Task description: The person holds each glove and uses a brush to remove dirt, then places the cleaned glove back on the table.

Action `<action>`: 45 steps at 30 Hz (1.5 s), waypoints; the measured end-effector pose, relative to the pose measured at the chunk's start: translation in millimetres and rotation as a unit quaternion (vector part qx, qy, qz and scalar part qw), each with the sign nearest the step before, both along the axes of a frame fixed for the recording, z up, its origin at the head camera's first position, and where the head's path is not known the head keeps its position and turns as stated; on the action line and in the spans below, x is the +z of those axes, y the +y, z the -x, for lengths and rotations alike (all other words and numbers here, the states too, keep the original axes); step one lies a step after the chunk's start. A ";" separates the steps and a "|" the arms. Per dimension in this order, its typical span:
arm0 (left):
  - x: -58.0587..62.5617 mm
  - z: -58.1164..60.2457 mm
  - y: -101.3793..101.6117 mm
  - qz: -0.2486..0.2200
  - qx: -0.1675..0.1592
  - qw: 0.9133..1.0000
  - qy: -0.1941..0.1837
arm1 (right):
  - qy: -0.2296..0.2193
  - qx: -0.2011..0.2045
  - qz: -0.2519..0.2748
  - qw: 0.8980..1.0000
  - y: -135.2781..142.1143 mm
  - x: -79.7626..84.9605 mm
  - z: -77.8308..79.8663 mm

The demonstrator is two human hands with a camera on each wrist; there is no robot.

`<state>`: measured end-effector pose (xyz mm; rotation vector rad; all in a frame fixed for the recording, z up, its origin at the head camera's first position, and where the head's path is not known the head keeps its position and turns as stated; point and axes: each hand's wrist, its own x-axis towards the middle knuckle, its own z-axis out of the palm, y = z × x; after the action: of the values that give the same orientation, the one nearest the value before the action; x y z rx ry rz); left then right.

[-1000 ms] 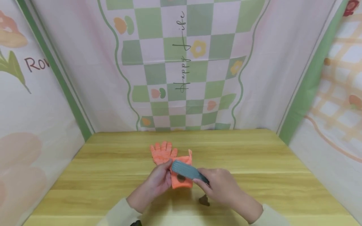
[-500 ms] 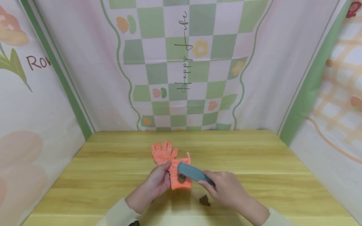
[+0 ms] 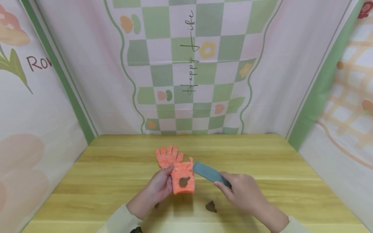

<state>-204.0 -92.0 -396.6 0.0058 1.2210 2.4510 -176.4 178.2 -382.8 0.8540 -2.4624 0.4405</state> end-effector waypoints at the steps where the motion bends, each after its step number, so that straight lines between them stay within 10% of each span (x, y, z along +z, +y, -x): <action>1: 0.2 0.2 0.0 0.001 -0.002 1.000 0.000 | 0.003 0.002 0.004 1.000 -0.6 1.6 0.5; 10: -0.5 0.7 7.6 -0.032 -0.034 0.999 0.001 | 0.017 0.080 0.003 0.997 -31.7 8.1 -1.2; 16: 2.5 0.0 8.8 -0.032 -0.028 0.999 -0.005 | -0.037 0.055 -0.016 0.998 -35.7 1.6 -3.5; 45: 2.7 0.4 -1.8 -0.021 0.010 1.000 -0.006 | -0.029 0.025 -0.018 0.999 1.7 -1.8 -8.5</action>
<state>-204.4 -93.8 -393.9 -0.0100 1.1696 2.4896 -167.8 179.9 -384.6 0.9316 -2.5129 0.4447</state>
